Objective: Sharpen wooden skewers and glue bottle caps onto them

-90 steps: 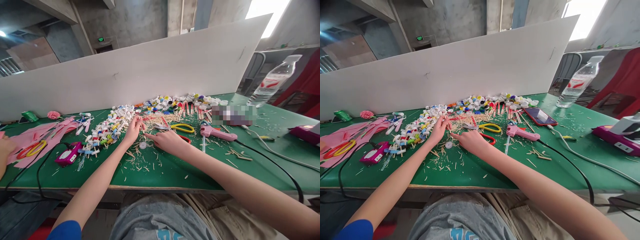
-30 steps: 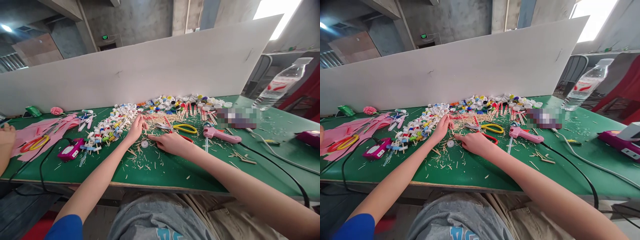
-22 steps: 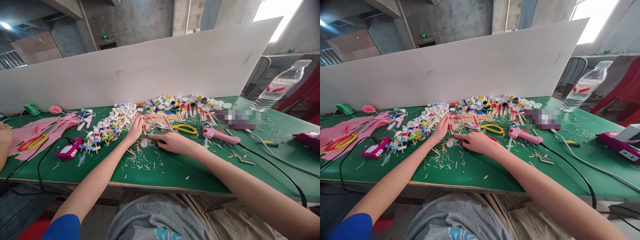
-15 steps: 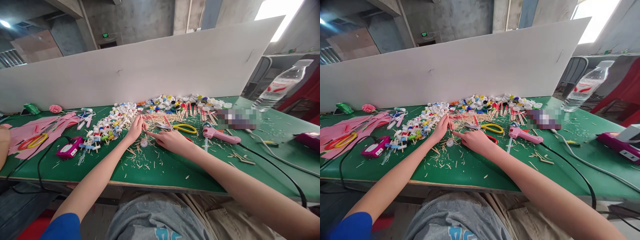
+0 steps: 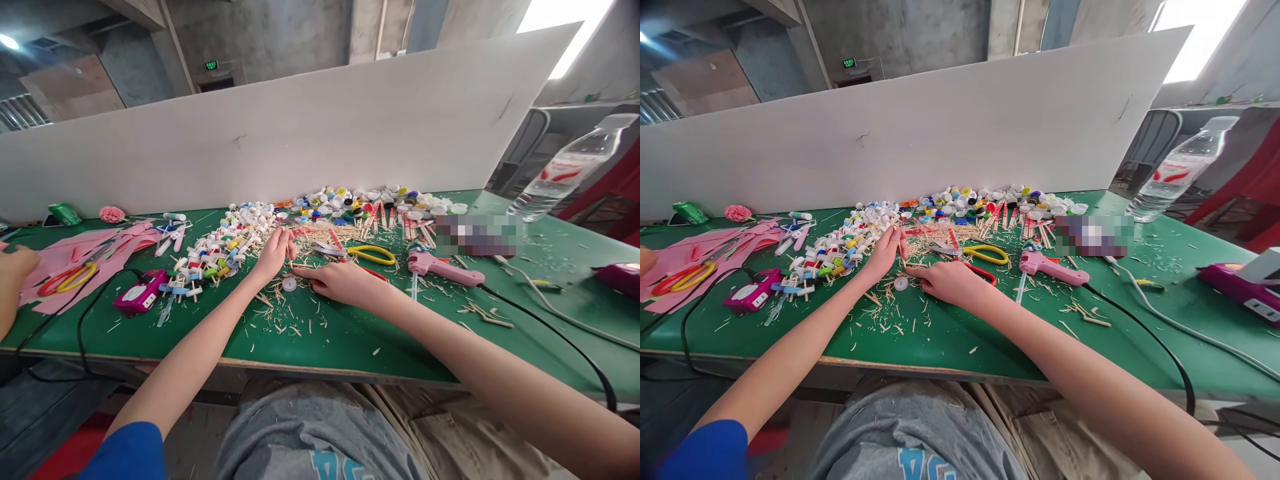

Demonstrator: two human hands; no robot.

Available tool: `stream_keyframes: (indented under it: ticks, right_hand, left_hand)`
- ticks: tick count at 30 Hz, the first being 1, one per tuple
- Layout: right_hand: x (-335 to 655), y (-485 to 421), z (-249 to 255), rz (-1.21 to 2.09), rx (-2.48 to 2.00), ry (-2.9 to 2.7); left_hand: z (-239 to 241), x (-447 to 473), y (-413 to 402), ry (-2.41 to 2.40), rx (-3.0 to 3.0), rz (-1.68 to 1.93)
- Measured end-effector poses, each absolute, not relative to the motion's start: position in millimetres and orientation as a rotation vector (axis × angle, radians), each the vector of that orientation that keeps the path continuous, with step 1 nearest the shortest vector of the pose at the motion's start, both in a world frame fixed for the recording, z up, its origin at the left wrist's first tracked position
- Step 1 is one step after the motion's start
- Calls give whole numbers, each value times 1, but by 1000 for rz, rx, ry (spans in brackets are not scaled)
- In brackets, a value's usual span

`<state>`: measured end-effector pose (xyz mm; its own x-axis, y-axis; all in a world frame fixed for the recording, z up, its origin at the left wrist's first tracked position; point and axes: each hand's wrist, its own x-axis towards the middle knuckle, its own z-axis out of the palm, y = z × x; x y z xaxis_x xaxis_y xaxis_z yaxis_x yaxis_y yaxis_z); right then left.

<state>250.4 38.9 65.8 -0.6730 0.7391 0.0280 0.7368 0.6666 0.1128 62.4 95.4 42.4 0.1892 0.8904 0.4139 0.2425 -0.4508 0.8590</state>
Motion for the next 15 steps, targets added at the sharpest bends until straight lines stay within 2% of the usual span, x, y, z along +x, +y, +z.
stream_keyframes:
  ticks: [6,12,15]
  right_hand:
    - [259,40,65,16,1284,2920]
    - [255,38,61,342,1277,2923]
    - [253,39,62,342,1260,2918]
  left_hand:
    - [42,63,96,1088,1805,1269]
    - [43,62,96,1113,1799,1256]
    - [44,62,95,1103,1802,1248]
